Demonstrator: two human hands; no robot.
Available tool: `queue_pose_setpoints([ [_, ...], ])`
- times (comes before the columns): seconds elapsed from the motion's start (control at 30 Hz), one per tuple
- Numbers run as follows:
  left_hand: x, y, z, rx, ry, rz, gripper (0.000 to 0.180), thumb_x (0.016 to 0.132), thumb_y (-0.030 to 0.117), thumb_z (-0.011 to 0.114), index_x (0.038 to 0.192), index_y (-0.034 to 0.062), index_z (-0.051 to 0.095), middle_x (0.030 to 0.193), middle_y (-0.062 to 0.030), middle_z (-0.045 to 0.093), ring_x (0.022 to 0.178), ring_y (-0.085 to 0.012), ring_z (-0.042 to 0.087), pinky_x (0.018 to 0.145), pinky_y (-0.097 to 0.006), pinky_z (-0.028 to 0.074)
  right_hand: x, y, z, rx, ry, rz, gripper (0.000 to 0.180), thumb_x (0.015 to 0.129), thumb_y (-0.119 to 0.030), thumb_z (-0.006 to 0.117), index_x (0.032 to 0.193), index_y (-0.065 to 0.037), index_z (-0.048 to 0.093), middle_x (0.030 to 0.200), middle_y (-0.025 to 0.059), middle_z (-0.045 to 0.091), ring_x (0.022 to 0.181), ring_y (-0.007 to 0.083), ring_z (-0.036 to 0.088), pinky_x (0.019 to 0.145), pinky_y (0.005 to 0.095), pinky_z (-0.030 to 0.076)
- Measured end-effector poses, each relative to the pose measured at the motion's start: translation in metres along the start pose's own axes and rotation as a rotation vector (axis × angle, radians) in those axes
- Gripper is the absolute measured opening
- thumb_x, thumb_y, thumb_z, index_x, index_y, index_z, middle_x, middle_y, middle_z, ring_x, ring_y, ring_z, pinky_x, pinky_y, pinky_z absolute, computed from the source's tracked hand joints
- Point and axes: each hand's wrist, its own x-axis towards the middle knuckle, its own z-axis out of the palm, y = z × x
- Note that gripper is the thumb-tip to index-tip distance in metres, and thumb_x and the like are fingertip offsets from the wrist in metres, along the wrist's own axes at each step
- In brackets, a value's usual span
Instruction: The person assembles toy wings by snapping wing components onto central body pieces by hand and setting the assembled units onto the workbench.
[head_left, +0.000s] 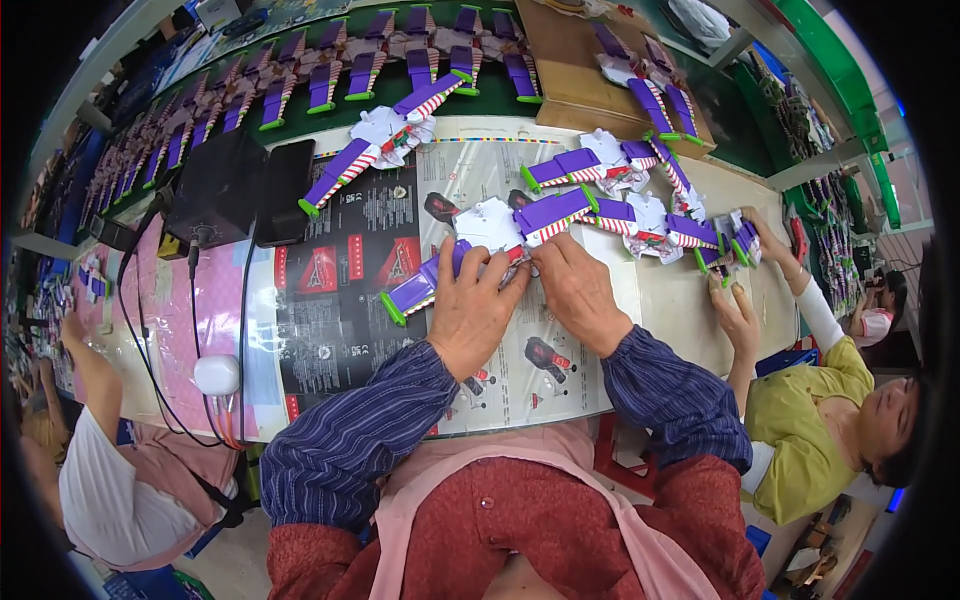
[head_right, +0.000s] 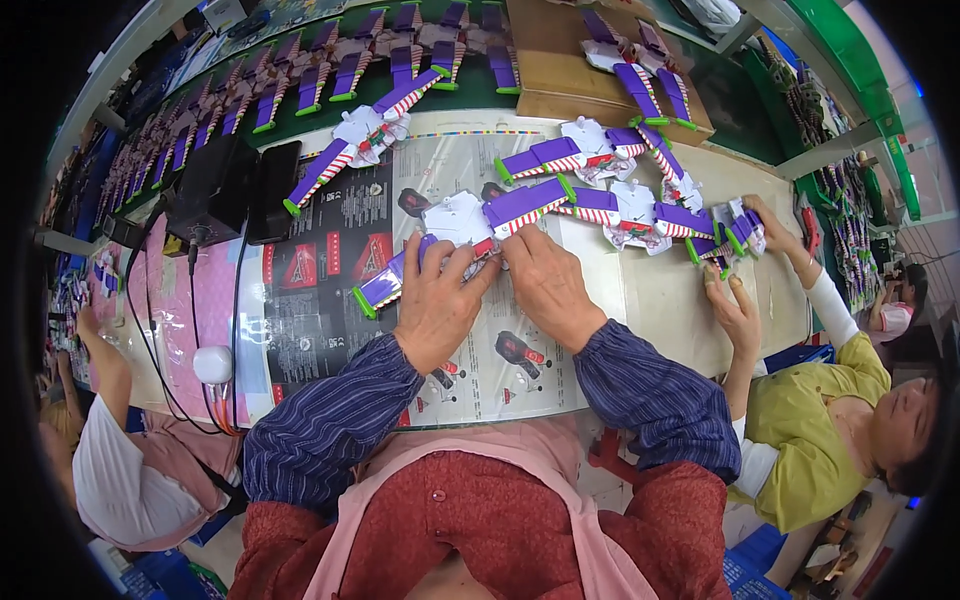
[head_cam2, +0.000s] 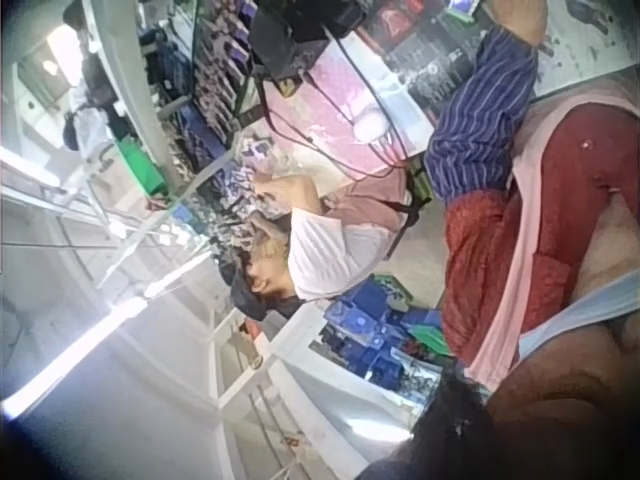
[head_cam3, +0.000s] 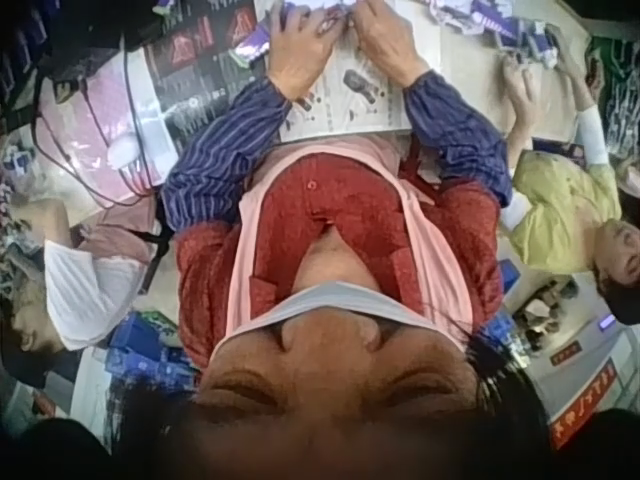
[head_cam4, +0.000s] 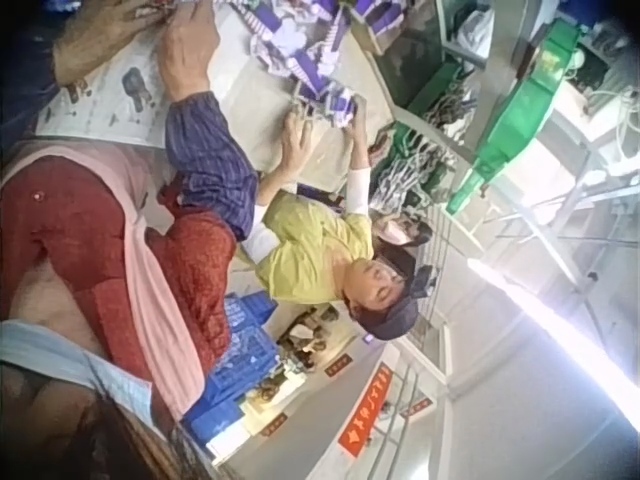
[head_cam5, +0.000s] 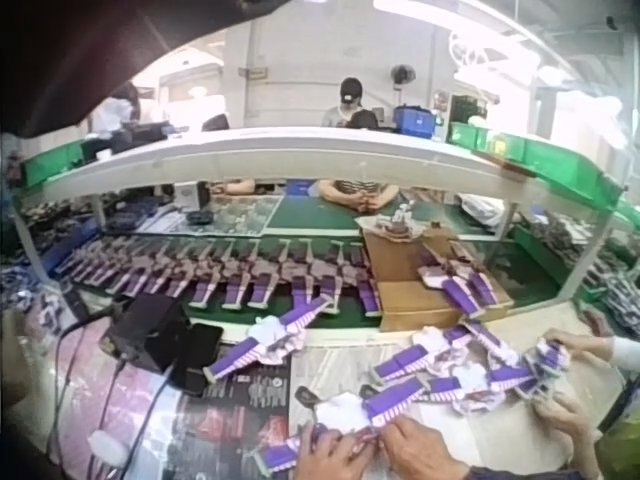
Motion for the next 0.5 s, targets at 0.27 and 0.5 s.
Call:
queue_pose_setpoints([
  [0.27,0.001,-0.003,-0.003,0.007,-0.027,0.013,0.041,0.092,0.013,0.062,0.132,0.0107,0.07,0.116,-0.005,0.057,0.119,-0.0261,0.053,0.121,-0.068,0.025,0.033,0.008,-0.025,0.421,-0.258,0.361,0.081,0.091,0.003,0.066,0.163,-0.021,0.037,0.067,0.0101,0.065,0.055,0.0231,0.065,0.057,0.0361,0.054],
  [0.5,0.005,-0.008,-0.004,-0.018,-0.034,0.025,0.047,0.083,0.011,0.072,0.13,0.016,0.071,0.118,-0.0055,0.059,0.118,-0.0285,0.053,0.116,-0.067,0.032,0.04,0.009,-0.031,0.713,-0.432,0.528,0.079,0.095,0.005,0.061,0.164,-0.02,0.034,0.07,0.0055,0.064,0.055,0.0111,0.061,0.051,0.0321,0.049],
])
